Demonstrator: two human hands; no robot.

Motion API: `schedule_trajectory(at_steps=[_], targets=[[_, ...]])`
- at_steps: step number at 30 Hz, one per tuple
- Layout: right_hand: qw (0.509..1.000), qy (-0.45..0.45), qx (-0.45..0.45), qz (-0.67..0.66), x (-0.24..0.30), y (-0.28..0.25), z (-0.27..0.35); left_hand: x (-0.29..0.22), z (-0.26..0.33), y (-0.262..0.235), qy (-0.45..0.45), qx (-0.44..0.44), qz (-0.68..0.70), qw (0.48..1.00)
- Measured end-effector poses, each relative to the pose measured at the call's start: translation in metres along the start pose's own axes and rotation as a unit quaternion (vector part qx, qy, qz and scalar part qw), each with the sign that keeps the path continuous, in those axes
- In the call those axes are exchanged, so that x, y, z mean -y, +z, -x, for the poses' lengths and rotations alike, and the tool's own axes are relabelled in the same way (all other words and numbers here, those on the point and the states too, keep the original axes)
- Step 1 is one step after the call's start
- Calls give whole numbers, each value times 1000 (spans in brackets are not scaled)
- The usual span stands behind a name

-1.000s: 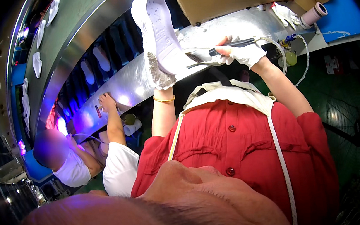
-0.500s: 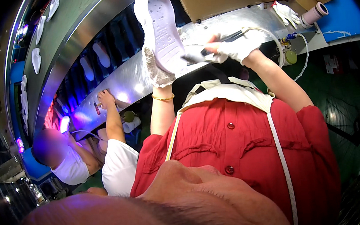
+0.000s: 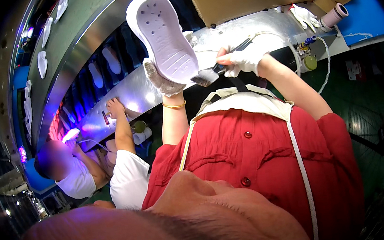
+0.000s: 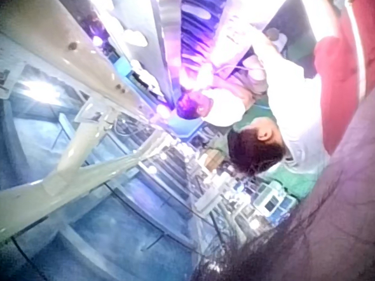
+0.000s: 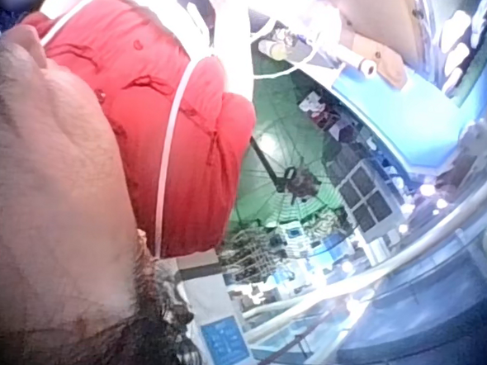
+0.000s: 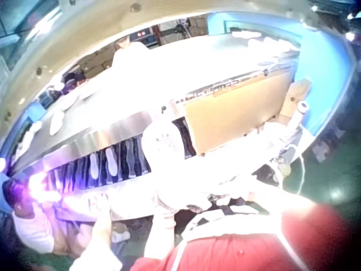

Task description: The person wipes the bottom of shoe soles with a tool and then places the soles onto an assembly line conveyor.

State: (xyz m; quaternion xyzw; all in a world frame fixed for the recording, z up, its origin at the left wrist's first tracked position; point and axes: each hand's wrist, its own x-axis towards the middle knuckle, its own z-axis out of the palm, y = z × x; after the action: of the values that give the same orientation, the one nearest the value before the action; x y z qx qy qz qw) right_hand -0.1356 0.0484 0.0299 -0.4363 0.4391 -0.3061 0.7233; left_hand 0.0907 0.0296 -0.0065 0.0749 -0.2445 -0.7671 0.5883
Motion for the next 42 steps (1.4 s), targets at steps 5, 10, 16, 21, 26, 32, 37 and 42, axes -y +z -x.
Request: schedule_trajectory(at_steps=[5,10,16,21,26,32,37,42], targets=[[994,-15,-106,2,-26,-26,-4,-2,-8,7,30,-6,43,999],[987,-62,-41,-141,-4,-10,10,-2,-14,-2,31,11,114,993],[964,-200,-91,147,19,23,6,28,-28,9,-23,-3,139,990],[794,-455,-101,391,3,42,5,37,-27,16,-21,-64,12,998],[934,-293,-117,170,12,28,10,45,-22,21,-54,-69,-15,996],[829,-455,-59,318,-2,37,1,40,-15,20,-56,-84,-46,994],[855,-442,-169,214,5,18,2,39,-23,30,-62,-77,-66,993],[840,-434,-146,290,32,25,32,21,-45,50,-71,-43,-72,994]])
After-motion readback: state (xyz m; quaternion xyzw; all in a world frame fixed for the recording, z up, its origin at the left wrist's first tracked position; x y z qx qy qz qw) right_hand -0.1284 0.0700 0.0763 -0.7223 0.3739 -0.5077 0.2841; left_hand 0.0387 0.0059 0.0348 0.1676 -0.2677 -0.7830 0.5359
